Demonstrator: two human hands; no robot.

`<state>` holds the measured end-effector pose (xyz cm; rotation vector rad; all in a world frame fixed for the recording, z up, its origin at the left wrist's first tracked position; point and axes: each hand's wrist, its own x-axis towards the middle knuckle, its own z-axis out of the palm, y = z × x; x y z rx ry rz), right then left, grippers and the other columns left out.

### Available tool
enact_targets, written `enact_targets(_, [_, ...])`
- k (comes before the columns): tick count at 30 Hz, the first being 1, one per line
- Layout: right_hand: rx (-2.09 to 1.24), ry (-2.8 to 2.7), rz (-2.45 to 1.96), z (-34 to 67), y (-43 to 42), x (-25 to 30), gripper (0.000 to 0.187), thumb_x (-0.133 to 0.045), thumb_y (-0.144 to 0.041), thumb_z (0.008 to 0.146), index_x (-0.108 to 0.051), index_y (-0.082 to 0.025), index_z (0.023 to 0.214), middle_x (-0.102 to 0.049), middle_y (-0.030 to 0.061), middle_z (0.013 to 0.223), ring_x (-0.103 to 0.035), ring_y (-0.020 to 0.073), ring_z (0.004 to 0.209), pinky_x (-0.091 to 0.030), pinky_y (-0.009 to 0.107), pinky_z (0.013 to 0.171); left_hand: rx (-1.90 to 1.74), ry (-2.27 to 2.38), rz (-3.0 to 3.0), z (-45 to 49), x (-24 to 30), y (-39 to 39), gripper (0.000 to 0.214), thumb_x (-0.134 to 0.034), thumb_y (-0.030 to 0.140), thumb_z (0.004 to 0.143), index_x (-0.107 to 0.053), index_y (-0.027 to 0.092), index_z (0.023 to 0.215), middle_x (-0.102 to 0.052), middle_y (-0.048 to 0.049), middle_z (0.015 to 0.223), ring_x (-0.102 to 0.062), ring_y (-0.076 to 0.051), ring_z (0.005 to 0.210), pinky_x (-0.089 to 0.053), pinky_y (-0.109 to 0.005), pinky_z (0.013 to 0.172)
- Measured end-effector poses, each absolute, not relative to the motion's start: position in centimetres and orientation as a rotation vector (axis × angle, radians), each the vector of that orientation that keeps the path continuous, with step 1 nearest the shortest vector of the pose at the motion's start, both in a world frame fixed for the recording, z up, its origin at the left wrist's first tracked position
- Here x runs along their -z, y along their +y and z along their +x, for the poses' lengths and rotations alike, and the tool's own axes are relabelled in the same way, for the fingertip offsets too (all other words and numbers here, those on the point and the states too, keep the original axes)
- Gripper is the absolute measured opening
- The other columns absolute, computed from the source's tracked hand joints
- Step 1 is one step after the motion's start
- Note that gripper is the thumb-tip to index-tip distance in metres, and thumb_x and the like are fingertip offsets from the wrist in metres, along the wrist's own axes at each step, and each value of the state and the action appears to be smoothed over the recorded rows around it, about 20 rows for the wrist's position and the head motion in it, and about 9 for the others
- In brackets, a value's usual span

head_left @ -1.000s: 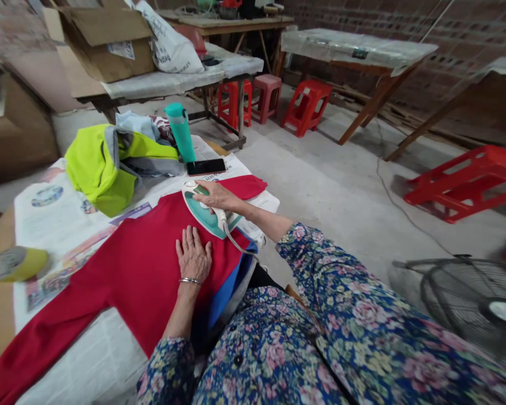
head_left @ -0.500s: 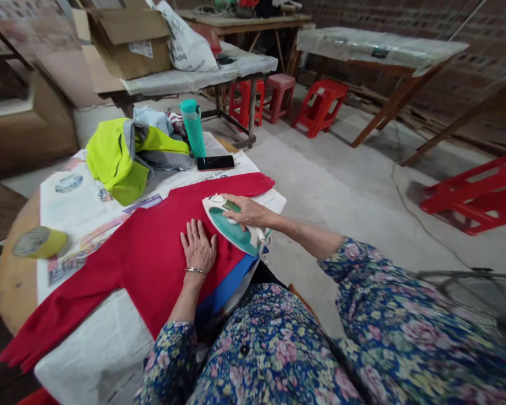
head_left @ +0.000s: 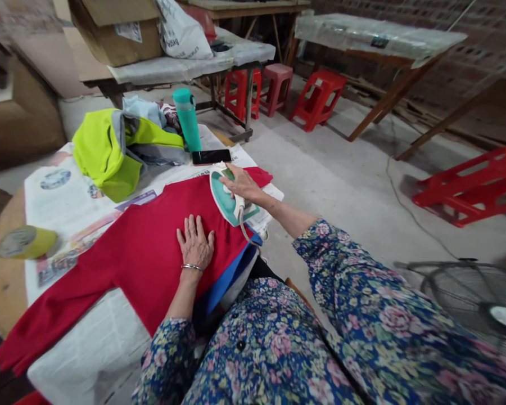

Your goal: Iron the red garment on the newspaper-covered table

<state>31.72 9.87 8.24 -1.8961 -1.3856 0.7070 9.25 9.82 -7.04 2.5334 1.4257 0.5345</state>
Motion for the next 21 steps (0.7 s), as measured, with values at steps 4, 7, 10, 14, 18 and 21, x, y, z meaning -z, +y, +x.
enact_targets(4, [-0.797, -1.423, -1.863, 32.0, 8.4, -8.1, 0.052, -0.06, -0.03, 0.109, -0.056, -0.017, 0.16, -0.071, 0.0054, 0.095, -0.069, 0.0172, 0.06, -0.061, 0.033, 0.069, -0.52, 1.414, 2.514, 9.4, 7.0, 9.9, 0.072, -0.049, 0.042, 0.105, -0.051, 0.006, 0.167, -0.04, -0.0262, 0.179, -0.034, -0.04, 0.17, -0.017, -0.07, 0.139])
enact_targets(7, [-0.866, -1.437, -1.839, 31.2, 5.9, -7.8, 0.062, -0.063, -0.031, 0.107, -0.05, -0.017, 0.167, -0.073, 0.0052, 0.097, -0.067, 0.0149, 0.057, -0.061, 0.032, 0.068, -0.481, 1.41, 2.511, 9.4, 6.8, 10.1, 0.072, -0.047, 0.041, 0.106, -0.049, 0.005, 0.168, -0.037, -0.0272, 0.18, -0.032, -0.041, 0.171, -0.015, -0.07, 0.139])
enact_targets(10, [-0.87, -1.436, -1.842, 30.1, 2.9, -7.4, 0.067, -0.063, -0.031, 0.107, -0.047, -0.021, 0.171, -0.076, 0.0075, 0.109, -0.064, 0.0117, 0.054, -0.063, 0.033, 0.072, -0.475, 1.405, 2.51, 9.2, 6.7, 10.3, 0.071, -0.044, 0.04, 0.107, -0.049, 0.006, 0.169, -0.038, -0.0266, 0.181, -0.031, -0.04, 0.171, -0.014, -0.07, 0.139])
enact_targets(14, [-0.927, -1.443, -1.857, 29.5, -0.7, -7.3, 0.071, -0.064, -0.032, 0.106, -0.046, -0.023, 0.173, -0.078, 0.0094, 0.117, -0.061, 0.0095, 0.051, -0.064, 0.034, 0.07, -0.484, 1.39, 2.52, 9.1, 6.7, 10.6, 0.068, -0.041, 0.04, 0.108, -0.051, 0.008, 0.168, -0.04, -0.025, 0.18, -0.032, -0.038, 0.171, -0.014, -0.069, 0.139])
enact_targets(18, [-1.11, -1.505, -1.853, 30.3, -3.8, -7.8, 0.078, -0.065, -0.036, 0.105, -0.04, -0.02, 0.177, -0.077, 0.0044, 0.093, -0.061, 0.0127, 0.05, -0.06, 0.031, 0.058, -0.49, 1.399, 2.517, 9.3, 6.6, 10.4, 0.068, -0.041, 0.039, 0.108, -0.051, 0.007, 0.167, -0.039, -0.0247, 0.18, -0.034, -0.038, 0.17, -0.015, -0.068, 0.139])
enact_targets(21, [-1.181, -1.626, -1.83, 31.3, -5.7, -8.2, 0.078, -0.066, -0.037, 0.104, -0.041, -0.023, 0.177, -0.078, 0.0031, 0.089, -0.066, 0.016, 0.057, -0.061, 0.032, 0.062, -0.472, 1.394, 2.508, 9.2, 6.4, 10.6, 0.069, -0.043, 0.038, 0.107, -0.051, 0.008, 0.168, -0.041, -0.0235, 0.18, -0.036, -0.039, 0.169, -0.017, -0.068, 0.139])
